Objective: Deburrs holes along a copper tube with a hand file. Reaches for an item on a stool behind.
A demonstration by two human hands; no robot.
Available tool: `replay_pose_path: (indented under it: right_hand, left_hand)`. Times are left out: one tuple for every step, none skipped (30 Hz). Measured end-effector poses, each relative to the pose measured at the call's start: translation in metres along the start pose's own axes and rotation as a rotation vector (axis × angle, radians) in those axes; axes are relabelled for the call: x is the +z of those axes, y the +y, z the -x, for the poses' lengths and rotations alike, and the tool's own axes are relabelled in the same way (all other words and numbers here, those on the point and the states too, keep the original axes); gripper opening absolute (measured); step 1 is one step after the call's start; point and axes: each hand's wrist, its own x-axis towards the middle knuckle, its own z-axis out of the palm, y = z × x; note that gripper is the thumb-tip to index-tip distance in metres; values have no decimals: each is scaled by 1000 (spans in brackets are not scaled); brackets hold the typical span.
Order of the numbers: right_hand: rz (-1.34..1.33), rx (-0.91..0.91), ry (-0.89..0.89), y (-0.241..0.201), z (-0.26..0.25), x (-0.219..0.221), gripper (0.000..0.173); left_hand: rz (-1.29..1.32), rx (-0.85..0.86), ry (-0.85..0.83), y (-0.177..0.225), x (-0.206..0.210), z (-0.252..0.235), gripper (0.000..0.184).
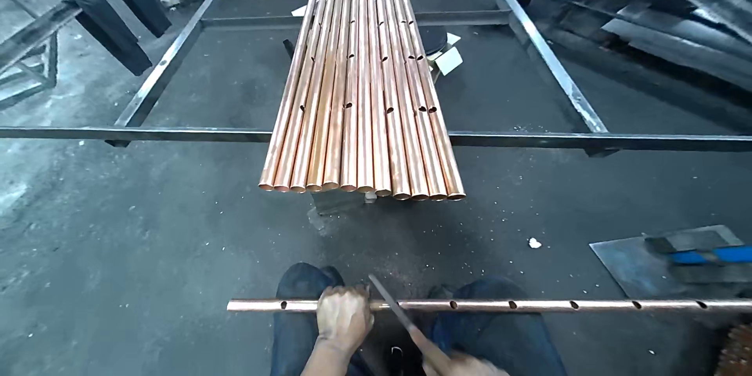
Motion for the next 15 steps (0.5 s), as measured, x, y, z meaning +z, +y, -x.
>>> replay_pose_path:
  right_hand:
    - [7,1,-6,-3,-22,-2,51]
    - [26,37,-65,-10,-44,-9,53]
    - [52,75,-146,-17,-61,-18,53]
    - [64,90,-200,-22,-69,-26,51]
    - [50,90,-214,-21,-68,-31,49]
    - [14,81,-180,-15,-59,-34,48]
    - [-25,75,-115,-6,-44,-36,48]
    - [-63,80,-32,5,-27,-37,49]
    - [-90,91,44,18,-12,-36,50]
    - [-108,102,112,32,1,-37,51]
    - [-120,110,163,46,12,-38,52]
    - [-132,115,193,59,21,-39,53]
    - [-145,120,202,70,29,-39,54]
    - [-157,123,204,77,35,-37,54]
    - [-170,121,208,83,40,-34,54]
  left_hand:
    - [-10,0,5,0,0,-2,38]
    - [-12,-6,-2,1,0,-3,45]
    - [-15,-10,7,1,2,-2,51]
    - [-22,-6,64,0,6,0,53]
    - [-24,11,140,-2,10,2,48]
    - [-9,34,184,-4,11,4,38]
    - [19,44,191,-5,9,7,30]
    - [31,50,202,-6,9,11,38]
    - [44,56,179,-7,8,16,55]
    - [54,59,149,-8,5,20,71]
    - [58,61,141,-7,4,21,81]
    - [54,64,148,-6,4,21,86]
    - [46,68,166,-5,5,21,88]
    - [34,70,190,-4,7,20,89]
    - [24,70,214,-3,8,19,88]
